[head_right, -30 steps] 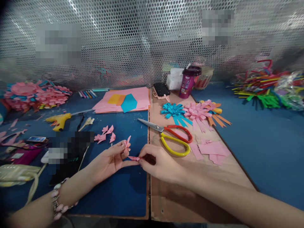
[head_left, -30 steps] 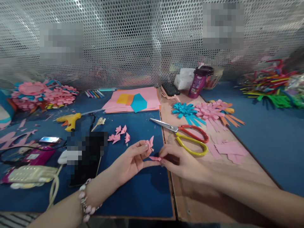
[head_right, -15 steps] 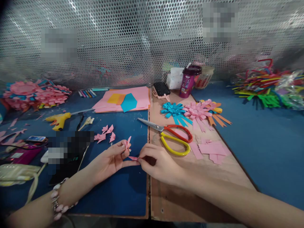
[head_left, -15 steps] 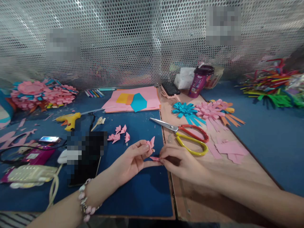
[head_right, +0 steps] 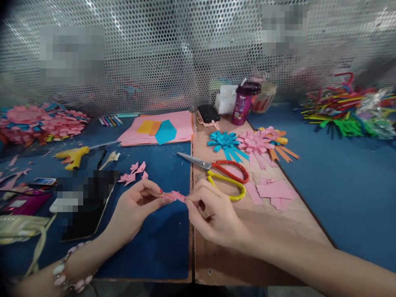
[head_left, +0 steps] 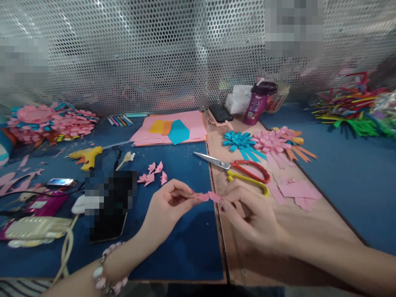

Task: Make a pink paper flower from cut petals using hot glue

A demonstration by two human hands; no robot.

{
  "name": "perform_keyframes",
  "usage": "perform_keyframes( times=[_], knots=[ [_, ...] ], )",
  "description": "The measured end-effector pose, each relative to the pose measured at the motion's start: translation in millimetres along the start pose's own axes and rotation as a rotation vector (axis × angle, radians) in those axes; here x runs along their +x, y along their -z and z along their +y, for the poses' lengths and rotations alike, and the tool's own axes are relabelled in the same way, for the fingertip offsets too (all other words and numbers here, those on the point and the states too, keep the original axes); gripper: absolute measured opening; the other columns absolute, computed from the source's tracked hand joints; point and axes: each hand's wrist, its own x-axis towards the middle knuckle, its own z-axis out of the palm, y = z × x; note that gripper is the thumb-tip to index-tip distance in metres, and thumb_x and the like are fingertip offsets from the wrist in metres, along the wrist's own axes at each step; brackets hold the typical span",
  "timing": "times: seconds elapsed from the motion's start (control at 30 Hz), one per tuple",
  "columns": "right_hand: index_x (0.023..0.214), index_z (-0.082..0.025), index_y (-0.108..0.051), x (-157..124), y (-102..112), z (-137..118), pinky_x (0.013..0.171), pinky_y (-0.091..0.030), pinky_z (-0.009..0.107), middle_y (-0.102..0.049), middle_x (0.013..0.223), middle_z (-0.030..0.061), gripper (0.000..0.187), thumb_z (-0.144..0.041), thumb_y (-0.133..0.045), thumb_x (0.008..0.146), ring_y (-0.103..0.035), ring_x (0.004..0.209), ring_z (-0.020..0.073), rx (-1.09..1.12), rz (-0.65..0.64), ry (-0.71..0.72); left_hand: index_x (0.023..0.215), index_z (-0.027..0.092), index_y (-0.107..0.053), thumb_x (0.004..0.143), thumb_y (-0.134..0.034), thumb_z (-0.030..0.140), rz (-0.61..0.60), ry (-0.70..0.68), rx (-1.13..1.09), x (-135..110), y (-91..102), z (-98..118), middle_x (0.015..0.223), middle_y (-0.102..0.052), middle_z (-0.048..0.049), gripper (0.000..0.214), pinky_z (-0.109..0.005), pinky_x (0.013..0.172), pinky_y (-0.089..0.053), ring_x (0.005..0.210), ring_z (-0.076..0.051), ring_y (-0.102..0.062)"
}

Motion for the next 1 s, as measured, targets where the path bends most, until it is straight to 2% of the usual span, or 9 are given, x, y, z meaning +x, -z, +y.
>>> perform_keyframes(
  times=[0.17,0.4,1.0],
  knots=[
    [0.079,-0.018,-0.055,-0.3,-1.6,-2.6,0.056,-0.044,0.025,-0.055,0.072,0.0015,0.012,-0.010,-0.053,0.088,-0.054,0.065,0.0116,-0.057,-0.036,-0.001,0.079,0.018,-0.061,0.070,-0.080,0.025,0.000,-0.058,0.075,-2.6,0.3,-0.1,0.074,-0.071,0.0001,0.022,-0.023,0.074,-0.056,0.076,-0.014,-0.071],
    [0.077,-0.020,-0.055,0.6,-2.8,-3.7,0.050,-0.043,0.023,-0.053,0.070,0.0000,0.015,-0.013,-0.051,0.090,-0.051,0.059,0.0097,-0.076,-0.077,-0.076,0.078,0.018,-0.063,0.068,-0.083,0.025,0.020,-0.024,0.122,-3.1,-0.2,2.8,0.075,-0.072,-0.0012,0.023,-0.022,0.071,-0.054,0.075,-0.015,-0.069],
    [0.078,-0.018,-0.056,1.0,-7.4,1.5,0.050,-0.041,0.021,-0.047,0.069,-0.0020,0.014,-0.012,-0.051,0.090,-0.047,0.057,0.0082,-0.053,-0.092,-0.065,0.087,0.018,-0.060,0.068,-0.083,0.029,-0.039,0.066,0.071,-1.1,0.1,1.9,0.077,-0.075,-0.0037,0.032,-0.025,0.070,-0.051,0.075,-0.017,-0.071]
  ],
)
